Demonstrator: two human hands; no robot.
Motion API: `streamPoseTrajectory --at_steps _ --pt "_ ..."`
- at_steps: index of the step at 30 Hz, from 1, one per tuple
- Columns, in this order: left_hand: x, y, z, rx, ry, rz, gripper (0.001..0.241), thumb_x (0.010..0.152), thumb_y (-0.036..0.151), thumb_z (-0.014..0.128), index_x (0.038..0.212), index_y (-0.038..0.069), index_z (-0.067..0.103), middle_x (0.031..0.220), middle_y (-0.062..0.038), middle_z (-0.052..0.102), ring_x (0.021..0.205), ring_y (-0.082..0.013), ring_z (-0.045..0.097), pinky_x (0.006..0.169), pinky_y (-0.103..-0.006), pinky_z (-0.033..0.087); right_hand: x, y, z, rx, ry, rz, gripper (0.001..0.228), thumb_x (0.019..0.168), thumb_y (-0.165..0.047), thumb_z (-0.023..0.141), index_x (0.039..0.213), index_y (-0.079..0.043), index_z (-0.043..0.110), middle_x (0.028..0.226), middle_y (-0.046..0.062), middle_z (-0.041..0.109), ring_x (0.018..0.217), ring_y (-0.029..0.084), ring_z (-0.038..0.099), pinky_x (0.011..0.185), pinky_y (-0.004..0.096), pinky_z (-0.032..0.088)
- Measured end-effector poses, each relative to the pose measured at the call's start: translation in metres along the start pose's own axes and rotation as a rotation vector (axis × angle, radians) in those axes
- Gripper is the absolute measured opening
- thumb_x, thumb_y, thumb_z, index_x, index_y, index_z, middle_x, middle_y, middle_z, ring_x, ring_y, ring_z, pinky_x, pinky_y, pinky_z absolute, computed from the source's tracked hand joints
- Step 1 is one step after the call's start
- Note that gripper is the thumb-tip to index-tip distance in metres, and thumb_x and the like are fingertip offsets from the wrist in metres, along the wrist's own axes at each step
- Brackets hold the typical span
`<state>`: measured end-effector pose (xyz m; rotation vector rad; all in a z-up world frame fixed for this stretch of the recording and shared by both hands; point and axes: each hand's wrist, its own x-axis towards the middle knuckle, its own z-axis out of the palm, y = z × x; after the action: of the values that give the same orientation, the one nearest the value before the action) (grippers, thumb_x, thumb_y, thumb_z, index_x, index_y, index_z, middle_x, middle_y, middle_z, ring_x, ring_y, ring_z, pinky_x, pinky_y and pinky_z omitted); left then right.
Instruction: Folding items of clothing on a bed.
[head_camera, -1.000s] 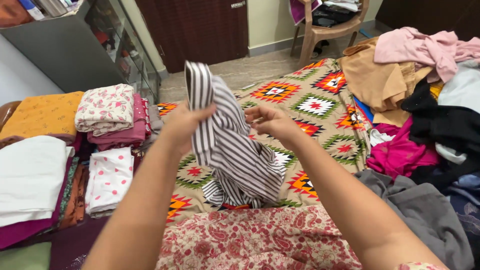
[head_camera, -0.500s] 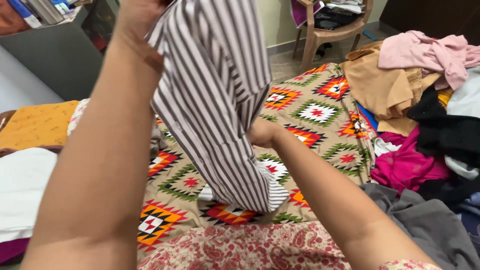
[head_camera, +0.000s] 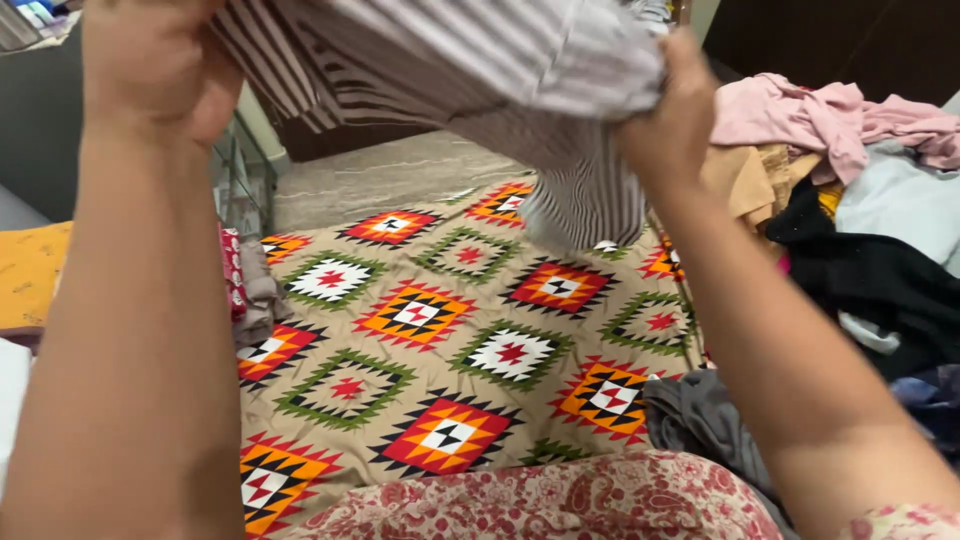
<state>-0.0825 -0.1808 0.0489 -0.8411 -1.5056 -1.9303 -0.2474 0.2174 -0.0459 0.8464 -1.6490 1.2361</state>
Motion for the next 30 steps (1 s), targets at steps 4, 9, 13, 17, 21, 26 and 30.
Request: streamPoseTrajectory --at_steps 4,9,13,17,21,26,30 --pt "-0.054 -0.033 0.001 0.384 0.211 -0.131 0.022 0.088 -0.010 0.070 0.103 0.007 0.071 0.099 0.000 0.072 0.093 -0.0132 0.069 0.090 -0.0298 0.056 -0.093 0.010 0.008 -0.256 -0.248 0.019 0.045 0.077 -0.018 0.086 0.112 -0.001 0.063 0.102 0.022 0.069 0.096 0.042 0.067 0.084 0.047 0.053" --pt "-0.138 -0.099 0.010 0.595 0.150 -0.458 0.031 0.084 -0.007 0.067 0.111 0.007 0.075 0.099 0.003 0.075 0.089 -0.0079 0.068 0.085 -0.0278 0.056 -0.219 0.019 0.034 -0.344 -0.791 0.691 0.046 0.078 -0.014 0.070 0.124 -0.017 0.070 0.101 0.014 0.075 0.092 0.031 0.073 0.085 0.044 0.056" --pt "-0.175 -0.135 0.029 0.538 0.108 -0.706 0.026 0.091 0.001 0.067 0.114 0.007 0.077 0.098 -0.002 0.074 0.085 -0.0117 0.063 0.077 -0.0319 0.050 -0.239 -0.018 0.049 0.045 -0.794 0.322 0.067 0.071 -0.027 0.087 0.128 -0.005 0.061 0.119 0.020 0.067 0.111 0.037 0.062 0.096 0.044 0.048" --pt "-0.178 -0.146 0.048 0.451 -0.001 -0.638 0.024 0.095 0.011 0.067 0.118 0.006 0.074 0.107 0.001 0.074 0.096 -0.0064 0.066 0.088 -0.0275 0.054 -0.205 -0.072 0.053 0.338 -0.799 0.300 0.086 0.066 -0.030 0.092 0.134 0.004 0.052 0.122 0.022 0.063 0.113 0.032 0.060 0.098 0.041 0.046" --pt "-0.169 -0.133 0.063 0.471 0.002 -0.665 0.026 0.095 0.012 0.071 0.119 0.004 0.071 0.108 0.000 0.074 0.097 -0.0064 0.065 0.088 -0.0273 0.054 -0.206 -0.067 0.058 0.560 -0.761 0.583 0.064 0.075 -0.025 0.085 0.127 0.000 0.058 0.107 0.011 0.070 0.095 0.018 0.065 0.082 0.033 0.052" --pt "-0.171 -0.127 0.075 0.440 0.095 -0.776 0.032 0.090 0.017 0.072 0.120 0.008 0.070 0.106 0.000 0.075 0.094 -0.0074 0.067 0.085 -0.0266 0.055 -0.199 -0.057 0.052 0.794 -0.776 0.806 0.018 0.099 -0.017 0.068 0.107 -0.002 0.071 0.089 -0.005 0.069 0.079 0.002 0.059 0.069 0.022 0.051" --pt "-0.177 -0.128 0.091 0.413 0.122 -0.885 0.036 0.082 0.015 0.081 0.115 0.003 0.073 0.102 -0.005 0.077 0.089 -0.0116 0.071 0.081 -0.0290 0.057 -0.202 -0.053 0.052 0.823 -0.793 0.862 0.017 0.101 -0.017 0.066 0.104 -0.002 0.073 0.088 -0.006 0.069 0.078 0.001 0.057 0.068 0.022 0.050"
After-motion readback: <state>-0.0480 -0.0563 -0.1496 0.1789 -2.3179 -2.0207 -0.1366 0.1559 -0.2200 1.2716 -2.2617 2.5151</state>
